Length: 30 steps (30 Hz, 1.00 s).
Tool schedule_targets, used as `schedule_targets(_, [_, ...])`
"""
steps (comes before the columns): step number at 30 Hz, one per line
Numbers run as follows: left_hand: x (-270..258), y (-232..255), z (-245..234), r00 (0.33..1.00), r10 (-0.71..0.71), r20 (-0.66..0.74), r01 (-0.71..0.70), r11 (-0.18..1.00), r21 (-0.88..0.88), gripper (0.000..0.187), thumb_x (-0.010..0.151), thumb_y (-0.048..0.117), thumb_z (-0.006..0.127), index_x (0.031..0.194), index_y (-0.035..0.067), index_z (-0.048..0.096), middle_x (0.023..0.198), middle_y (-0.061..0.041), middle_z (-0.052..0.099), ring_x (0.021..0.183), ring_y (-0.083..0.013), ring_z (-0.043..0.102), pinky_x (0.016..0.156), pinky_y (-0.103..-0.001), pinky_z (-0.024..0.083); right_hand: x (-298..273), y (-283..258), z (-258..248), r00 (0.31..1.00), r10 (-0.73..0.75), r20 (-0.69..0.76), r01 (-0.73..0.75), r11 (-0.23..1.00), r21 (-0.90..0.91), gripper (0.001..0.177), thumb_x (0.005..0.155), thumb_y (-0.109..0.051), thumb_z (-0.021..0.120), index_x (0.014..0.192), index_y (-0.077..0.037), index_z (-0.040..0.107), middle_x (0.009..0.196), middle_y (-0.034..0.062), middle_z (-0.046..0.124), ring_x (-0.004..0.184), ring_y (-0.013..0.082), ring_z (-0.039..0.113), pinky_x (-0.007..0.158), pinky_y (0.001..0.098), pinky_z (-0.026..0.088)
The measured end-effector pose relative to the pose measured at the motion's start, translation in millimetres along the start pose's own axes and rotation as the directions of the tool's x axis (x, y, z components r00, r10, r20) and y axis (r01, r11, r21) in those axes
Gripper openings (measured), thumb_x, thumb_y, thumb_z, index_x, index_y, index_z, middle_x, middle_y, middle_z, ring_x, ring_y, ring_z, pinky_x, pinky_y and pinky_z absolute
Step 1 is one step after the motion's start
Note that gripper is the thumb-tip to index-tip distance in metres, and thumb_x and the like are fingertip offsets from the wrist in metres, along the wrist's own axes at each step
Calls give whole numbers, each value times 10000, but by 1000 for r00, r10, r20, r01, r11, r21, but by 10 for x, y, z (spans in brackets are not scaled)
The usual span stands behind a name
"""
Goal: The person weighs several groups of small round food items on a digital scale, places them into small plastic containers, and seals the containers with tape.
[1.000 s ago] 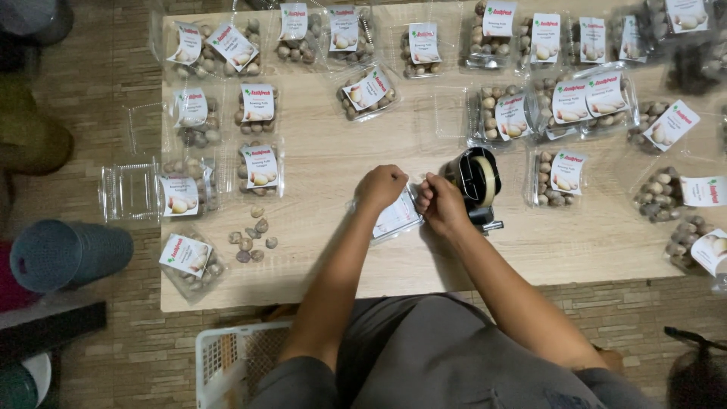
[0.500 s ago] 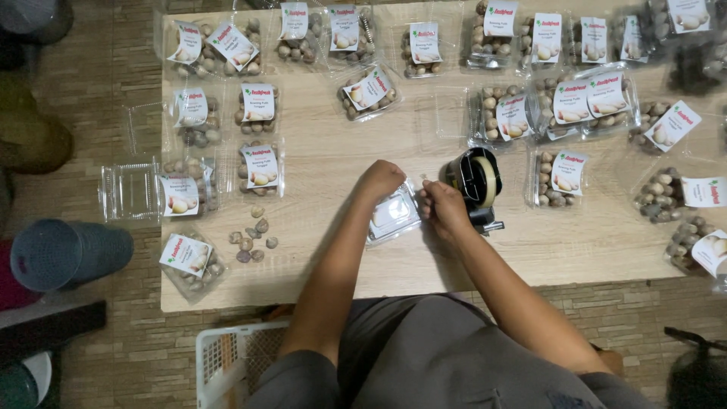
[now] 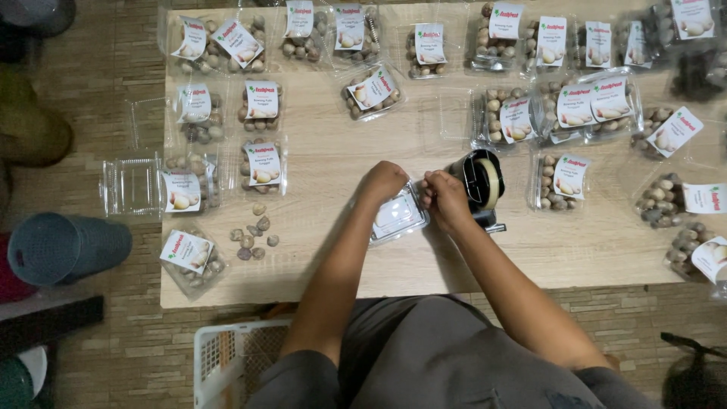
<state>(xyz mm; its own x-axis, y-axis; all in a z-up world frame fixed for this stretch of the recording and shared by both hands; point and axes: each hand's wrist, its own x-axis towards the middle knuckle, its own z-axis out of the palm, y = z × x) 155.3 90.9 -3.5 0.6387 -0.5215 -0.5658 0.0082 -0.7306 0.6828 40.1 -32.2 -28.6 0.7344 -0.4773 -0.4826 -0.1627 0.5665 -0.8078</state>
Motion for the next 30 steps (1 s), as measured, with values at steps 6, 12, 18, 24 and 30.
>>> schedule_targets(6, [-175, 95, -82, 1000, 1, 11, -1, 1000, -17, 318, 890, 277, 586, 1052, 118, 809, 872, -149, 776, 986, -346, 755, 863, -463, 579, 32, 66, -39, 1000, 20, -5, -20, 1000, 0, 213, 981, -134, 630, 778, -78, 597, 603, -14, 394, 449, 125, 502, 411, 253, 411])
schedule_targets(12, [-134, 77, -58, 1000, -1, 15, 2, 1000, -16, 308, 893, 294, 597, 1045, 133, 812, 867, -138, 778, 981, -336, 758, 860, -461, 579, -22, 137, -161, 999, 20, -35, -23, 995, -99, 230, 961, -128, 657, 745, -57, 619, 584, -22, 400, 433, 120, 525, 388, 259, 427])
schedule_targets(18, [-176, 106, -71, 1000, -5, 0, 5, 1000, -27, 302, 896, 275, 602, 1059, 128, 809, 829, -130, 769, 941, -338, 760, 843, -457, 580, -46, 179, -188, 994, 35, -99, -55, 977, -207, 219, 933, -173, 685, 741, -75, 647, 556, -21, 415, 413, 117, 533, 366, 241, 423])
schedule_targets(24, [-205, 121, -86, 1000, 0, -3, 0, 1000, -24, 298, 907, 279, 592, 1050, 130, 808, 839, -138, 770, 956, -340, 759, 846, -466, 579, -19, 237, -215, 986, 8, -165, -69, 926, -370, 270, 901, -177, 725, 667, -81, 631, 512, 8, 451, 387, 139, 536, 337, 260, 419])
schedule_targets(30, [-223, 127, -95, 1000, 7, 7, -7, 999, -31, 301, 912, 271, 587, 1060, 128, 807, 872, -139, 771, 975, -342, 751, 860, -467, 568, 112, 391, -351, 986, -30, -166, -54, 878, -475, 299, 864, -160, 717, 599, -79, 604, 422, 50, 433, 314, 187, 499, 291, 298, 373])
